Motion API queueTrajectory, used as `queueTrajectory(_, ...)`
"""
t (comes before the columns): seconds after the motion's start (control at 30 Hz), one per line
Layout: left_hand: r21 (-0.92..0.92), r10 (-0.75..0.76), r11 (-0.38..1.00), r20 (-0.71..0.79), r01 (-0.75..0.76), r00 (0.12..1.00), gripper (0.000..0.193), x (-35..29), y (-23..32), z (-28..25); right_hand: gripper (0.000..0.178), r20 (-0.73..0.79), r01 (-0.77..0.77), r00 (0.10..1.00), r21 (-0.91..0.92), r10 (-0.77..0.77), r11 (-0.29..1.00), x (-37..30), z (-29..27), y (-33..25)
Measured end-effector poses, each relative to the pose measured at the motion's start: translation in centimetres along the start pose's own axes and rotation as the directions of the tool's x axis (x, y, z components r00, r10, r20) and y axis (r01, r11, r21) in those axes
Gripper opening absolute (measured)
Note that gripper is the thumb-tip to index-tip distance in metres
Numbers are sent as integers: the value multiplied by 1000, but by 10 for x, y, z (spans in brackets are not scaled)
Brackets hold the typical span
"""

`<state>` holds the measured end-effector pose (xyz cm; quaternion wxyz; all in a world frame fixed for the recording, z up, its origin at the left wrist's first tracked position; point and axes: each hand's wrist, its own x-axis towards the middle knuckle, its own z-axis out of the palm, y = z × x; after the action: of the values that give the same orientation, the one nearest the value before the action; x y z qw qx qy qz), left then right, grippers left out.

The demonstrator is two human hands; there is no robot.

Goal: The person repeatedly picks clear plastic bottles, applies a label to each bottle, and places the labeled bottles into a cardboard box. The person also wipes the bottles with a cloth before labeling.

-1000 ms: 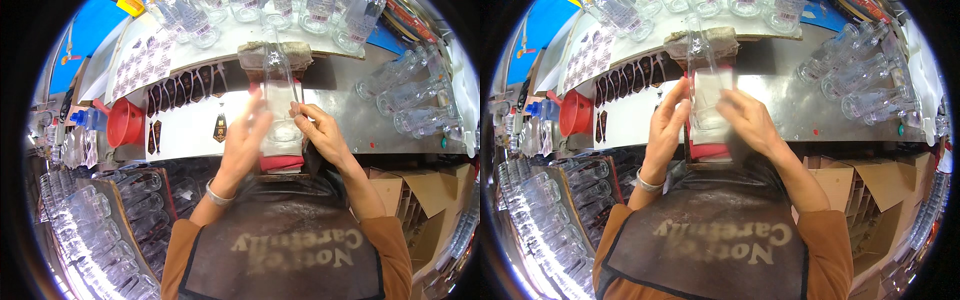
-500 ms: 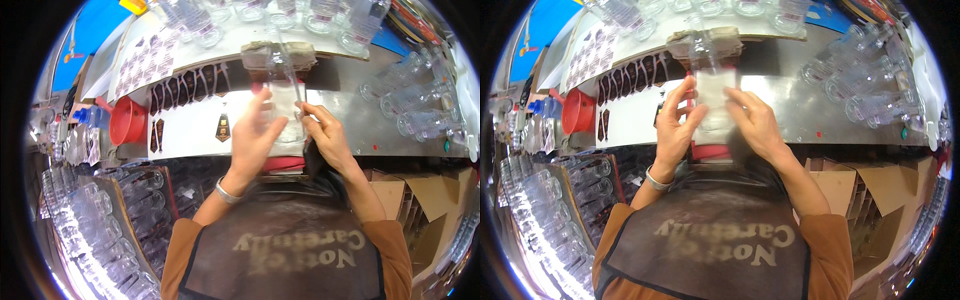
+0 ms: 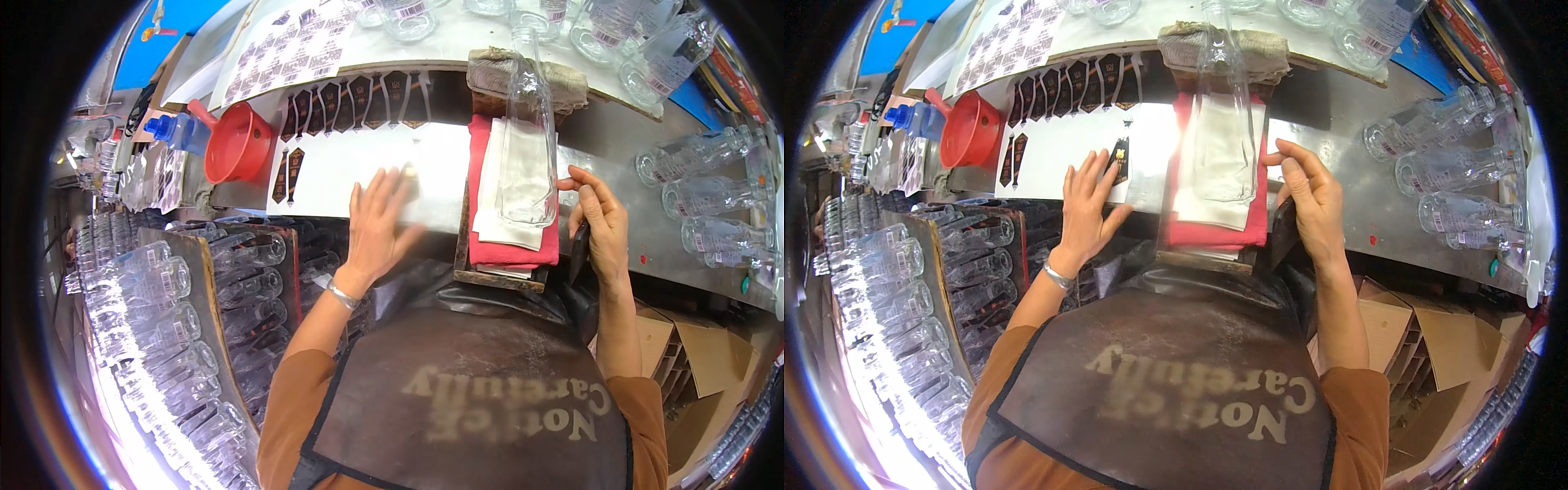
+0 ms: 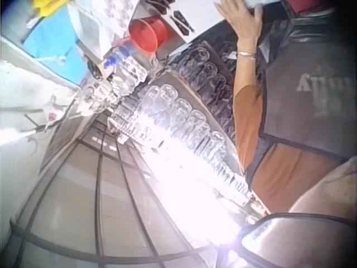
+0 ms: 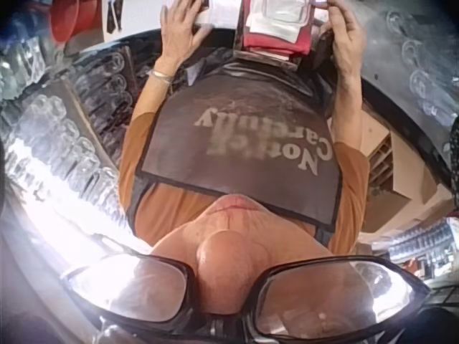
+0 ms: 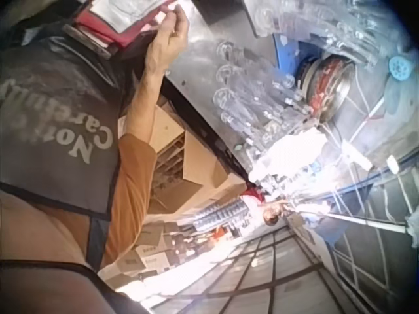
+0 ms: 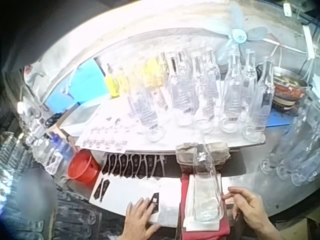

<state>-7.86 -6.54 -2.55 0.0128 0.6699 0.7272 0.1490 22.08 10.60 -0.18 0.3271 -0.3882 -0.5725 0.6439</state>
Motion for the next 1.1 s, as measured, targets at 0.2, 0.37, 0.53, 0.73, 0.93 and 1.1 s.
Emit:
queueTrajectory(0.2,-86,37,995,-62,-42,997,58,-23,-7,9,37,-6,1,1000,-52,-2,999,-4,3,-3)
queueTrajectory(0.37,-174,165,964,-193,-199,967,51,-26,-20,19,36,-4,11,1000,-60,-12,998,-7,5,-4)
queueTrajectory(0.53,-211,94,972,-68,-107,993,56,-16,-4,3,35,-19,38,999,-23,-38,999,-11,16,-18)
queueTrajectory(0.73,-66,110,991,-126,-119,986,48,-29,-25,7,34,4,66,998,-63,-66,996,-14,14,-15)
queueTrajectory(0.93,-76,18,996,-235,-37,972,19,-39,-29,-10,42,20,117,993,-168,-115,979,-19,18,-21)
queueTrajectory(1.1,-918,-666,157,174,363,726,27,-6,5,-33,52,100,236,972,-408,-214,882,-13,26,-29)
